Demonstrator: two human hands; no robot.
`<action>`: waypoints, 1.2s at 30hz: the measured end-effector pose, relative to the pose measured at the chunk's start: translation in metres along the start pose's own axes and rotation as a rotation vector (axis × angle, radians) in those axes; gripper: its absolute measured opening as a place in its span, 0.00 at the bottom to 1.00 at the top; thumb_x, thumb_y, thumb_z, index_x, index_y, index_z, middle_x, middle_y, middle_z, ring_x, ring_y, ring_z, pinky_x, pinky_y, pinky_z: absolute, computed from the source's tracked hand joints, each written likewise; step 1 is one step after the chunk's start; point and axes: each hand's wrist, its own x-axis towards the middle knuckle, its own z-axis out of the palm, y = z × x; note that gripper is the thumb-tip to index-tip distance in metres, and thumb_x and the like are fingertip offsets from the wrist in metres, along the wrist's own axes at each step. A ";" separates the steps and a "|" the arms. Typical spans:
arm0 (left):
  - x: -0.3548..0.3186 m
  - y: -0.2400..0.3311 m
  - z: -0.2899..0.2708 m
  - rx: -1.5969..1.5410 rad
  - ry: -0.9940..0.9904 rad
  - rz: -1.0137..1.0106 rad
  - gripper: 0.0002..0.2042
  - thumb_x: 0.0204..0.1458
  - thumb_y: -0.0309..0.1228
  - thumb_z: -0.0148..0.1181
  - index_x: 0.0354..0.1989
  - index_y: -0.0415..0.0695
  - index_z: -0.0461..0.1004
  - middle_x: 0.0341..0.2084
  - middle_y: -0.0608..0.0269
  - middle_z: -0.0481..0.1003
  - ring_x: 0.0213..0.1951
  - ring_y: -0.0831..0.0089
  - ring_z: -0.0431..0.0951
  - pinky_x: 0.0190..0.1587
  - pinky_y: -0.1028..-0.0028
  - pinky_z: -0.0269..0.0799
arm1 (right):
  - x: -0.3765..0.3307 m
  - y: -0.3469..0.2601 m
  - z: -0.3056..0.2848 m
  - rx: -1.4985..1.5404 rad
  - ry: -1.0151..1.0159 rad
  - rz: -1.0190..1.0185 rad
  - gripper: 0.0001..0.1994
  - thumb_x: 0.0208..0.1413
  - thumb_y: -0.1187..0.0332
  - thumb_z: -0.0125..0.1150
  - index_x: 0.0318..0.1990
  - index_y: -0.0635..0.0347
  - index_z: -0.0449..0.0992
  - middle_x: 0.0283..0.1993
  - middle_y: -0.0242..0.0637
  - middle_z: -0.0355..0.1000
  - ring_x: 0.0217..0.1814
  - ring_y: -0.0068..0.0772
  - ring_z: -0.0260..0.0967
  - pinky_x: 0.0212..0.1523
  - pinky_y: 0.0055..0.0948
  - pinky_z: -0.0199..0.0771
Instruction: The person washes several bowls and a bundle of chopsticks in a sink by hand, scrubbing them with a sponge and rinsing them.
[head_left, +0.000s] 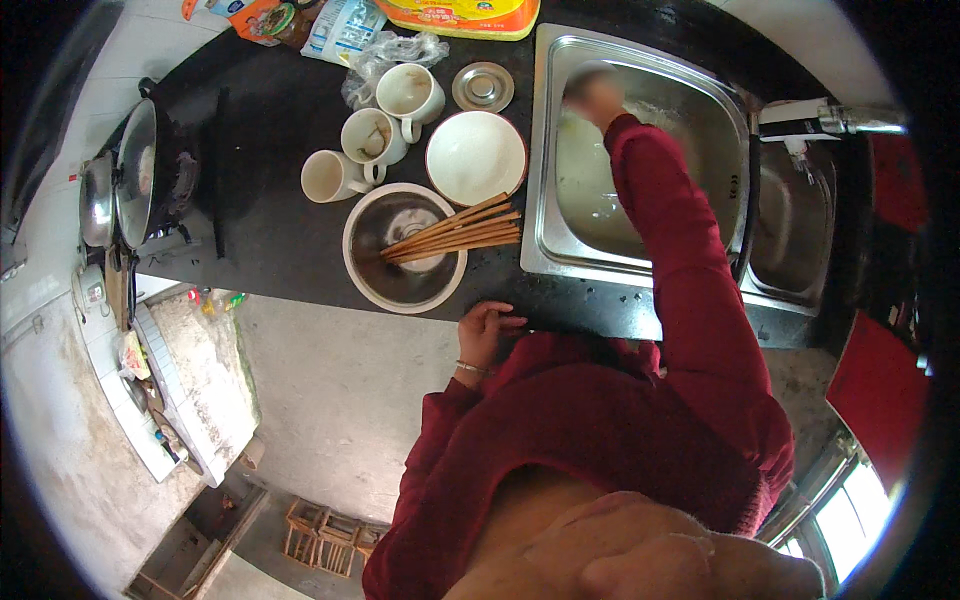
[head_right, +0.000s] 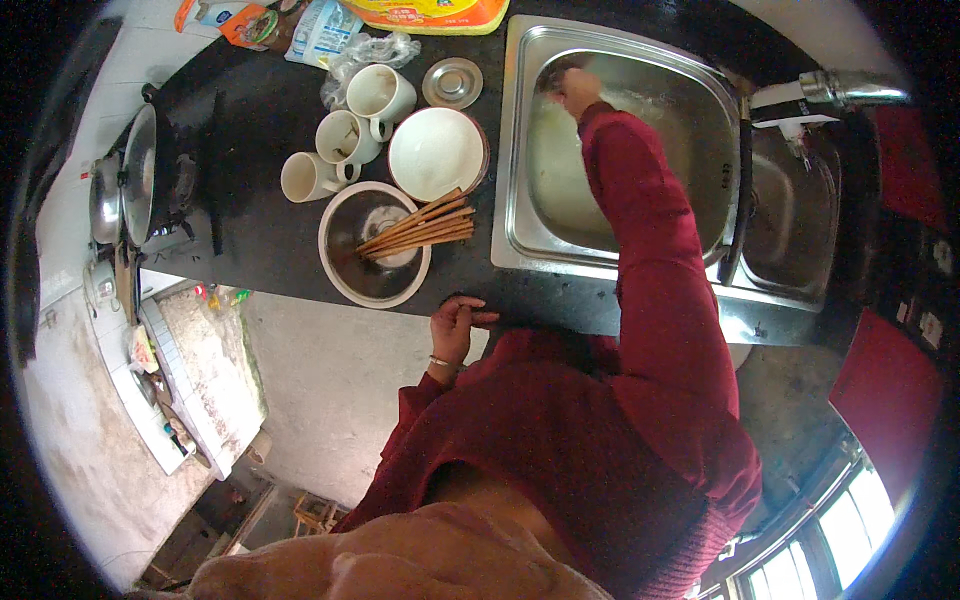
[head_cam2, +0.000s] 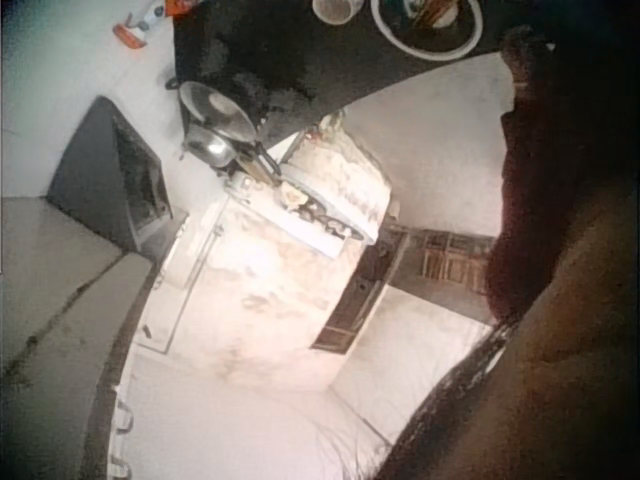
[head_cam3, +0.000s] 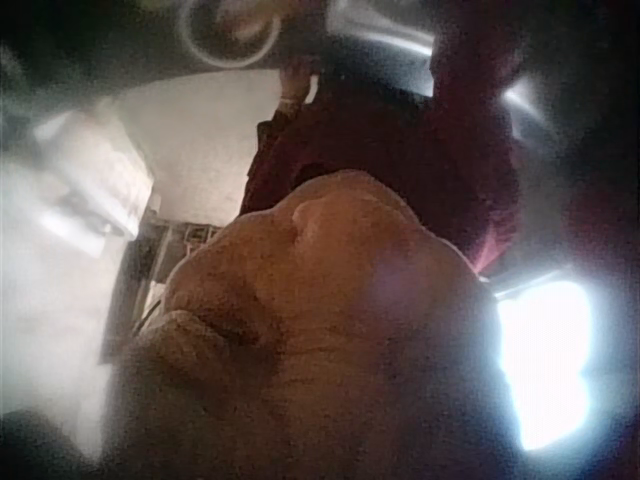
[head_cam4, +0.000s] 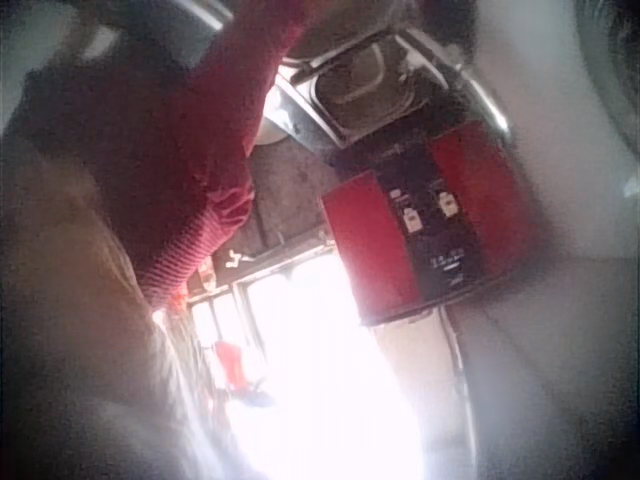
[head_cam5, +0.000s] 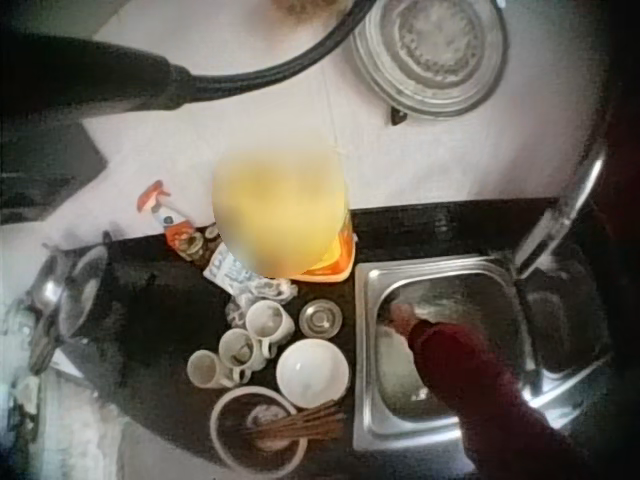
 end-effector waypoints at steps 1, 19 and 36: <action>-0.001 -0.004 0.001 -0.010 0.032 0.019 0.10 0.54 0.24 0.37 0.34 0.34 0.68 0.25 0.47 0.75 0.29 0.63 0.78 0.31 0.70 0.76 | -0.004 -0.048 -0.052 0.040 -0.084 -0.026 0.18 0.37 0.52 0.63 0.21 0.60 0.74 0.22 0.47 0.71 0.25 0.47 0.70 0.26 0.39 0.69; 0.000 0.010 -0.007 0.037 -0.196 0.094 0.12 0.56 0.25 0.36 0.37 0.33 0.67 0.29 0.47 0.75 0.31 0.63 0.78 0.31 0.72 0.76 | -0.222 -0.044 -0.165 0.020 -0.827 0.117 0.19 0.48 0.55 0.47 0.40 0.60 0.73 0.39 0.51 0.70 0.43 0.50 0.68 0.44 0.44 0.65; 0.000 -0.014 -0.033 -0.085 -0.410 0.159 0.11 0.56 0.26 0.40 0.44 0.36 0.65 0.35 0.49 0.73 0.39 0.65 0.75 0.38 0.71 0.75 | -0.189 -0.022 -0.205 -0.335 -0.445 0.048 0.10 0.48 0.70 0.49 0.36 0.59 0.75 0.39 0.48 0.72 0.39 0.47 0.71 0.32 0.39 0.72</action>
